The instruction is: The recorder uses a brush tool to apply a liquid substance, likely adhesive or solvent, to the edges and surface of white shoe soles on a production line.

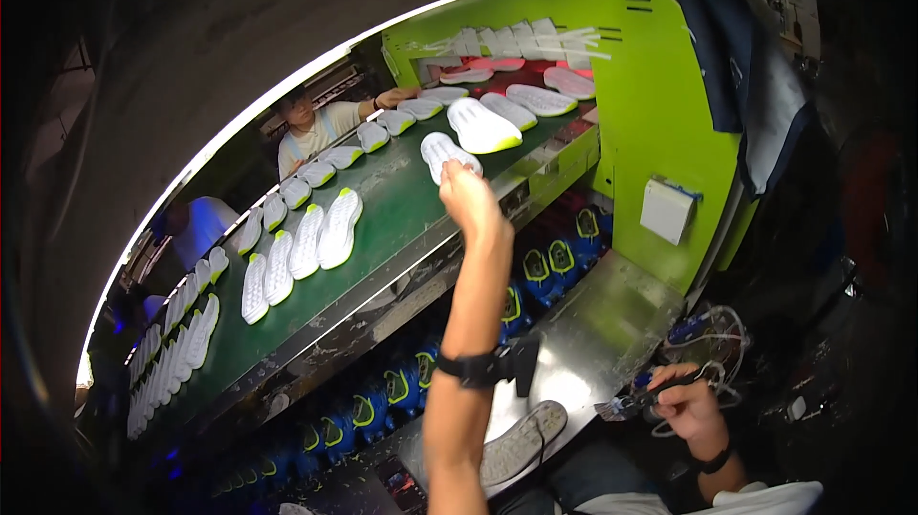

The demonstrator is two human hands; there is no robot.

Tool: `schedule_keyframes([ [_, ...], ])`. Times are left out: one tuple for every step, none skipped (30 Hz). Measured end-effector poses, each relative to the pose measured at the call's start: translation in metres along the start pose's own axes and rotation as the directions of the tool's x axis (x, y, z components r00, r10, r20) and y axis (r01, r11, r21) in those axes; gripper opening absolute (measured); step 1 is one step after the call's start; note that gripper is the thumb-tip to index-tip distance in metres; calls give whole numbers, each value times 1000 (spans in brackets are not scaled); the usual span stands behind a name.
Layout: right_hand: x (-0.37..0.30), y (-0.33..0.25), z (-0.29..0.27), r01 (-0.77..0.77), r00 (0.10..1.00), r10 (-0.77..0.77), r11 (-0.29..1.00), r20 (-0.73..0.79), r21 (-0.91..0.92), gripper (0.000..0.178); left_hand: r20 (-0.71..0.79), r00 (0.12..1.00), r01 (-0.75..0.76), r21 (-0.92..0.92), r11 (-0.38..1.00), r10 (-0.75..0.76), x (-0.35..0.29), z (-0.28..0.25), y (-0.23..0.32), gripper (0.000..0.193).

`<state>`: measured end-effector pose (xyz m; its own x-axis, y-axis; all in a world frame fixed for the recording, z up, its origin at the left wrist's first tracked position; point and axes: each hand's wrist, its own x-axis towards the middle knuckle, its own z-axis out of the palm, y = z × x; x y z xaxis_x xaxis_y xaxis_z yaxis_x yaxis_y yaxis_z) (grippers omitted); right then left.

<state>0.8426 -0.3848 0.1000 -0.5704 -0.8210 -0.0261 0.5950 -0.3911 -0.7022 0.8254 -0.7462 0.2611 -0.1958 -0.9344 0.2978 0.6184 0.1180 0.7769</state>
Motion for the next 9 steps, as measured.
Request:
schedule_keyframes([
  [1, -3, -7, -30, 996, 30, 1000, -86, -2, 19, 121, 989, -133, 411, 902, 90, 6, -12, -6, 49],
  [4, -2, -20, -30, 995, 30, 1000, -99, -1, 20, 308, 904, -426, 705, 566, 297, 7, -26, 2, 51],
  [6, 4, -28, -42, 993, 43, 999, -110, 9, 20, 545, 747, -609, 791, 62, 379, 4, -48, 24, 53],
  [8, 11, -31, -38, 992, 39, 999, -120, 17, 20, 421, 836, -444, 896, -16, 352, 0, -67, 47, 58],
  [13, 18, -29, -67, 992, 67, 998, -107, 10, 20, 504, 639, -364, 864, -348, 581, 47, -133, 32, 61],
  [15, 22, -25, -110, 990, 110, 994, -85, 4, 21, 241, 904, -136, 945, -298, 353, 61, -162, 74, 65],
  [16, 28, -28, -135, 988, 133, 991, -75, -11, 23, -72, 997, 81, 950, -301, 41, 68, -170, 79, 69],
  [17, 32, -29, -159, 985, 159, 987, -74, -5, 22, -9, 998, 30, 953, -302, 69, 64, -166, 77, 76],
  [20, 39, -28, -184, 981, 183, 983, -60, 1, 20, 52, 993, -17, 952, -305, 108, 58, -159, 78, 83],
])
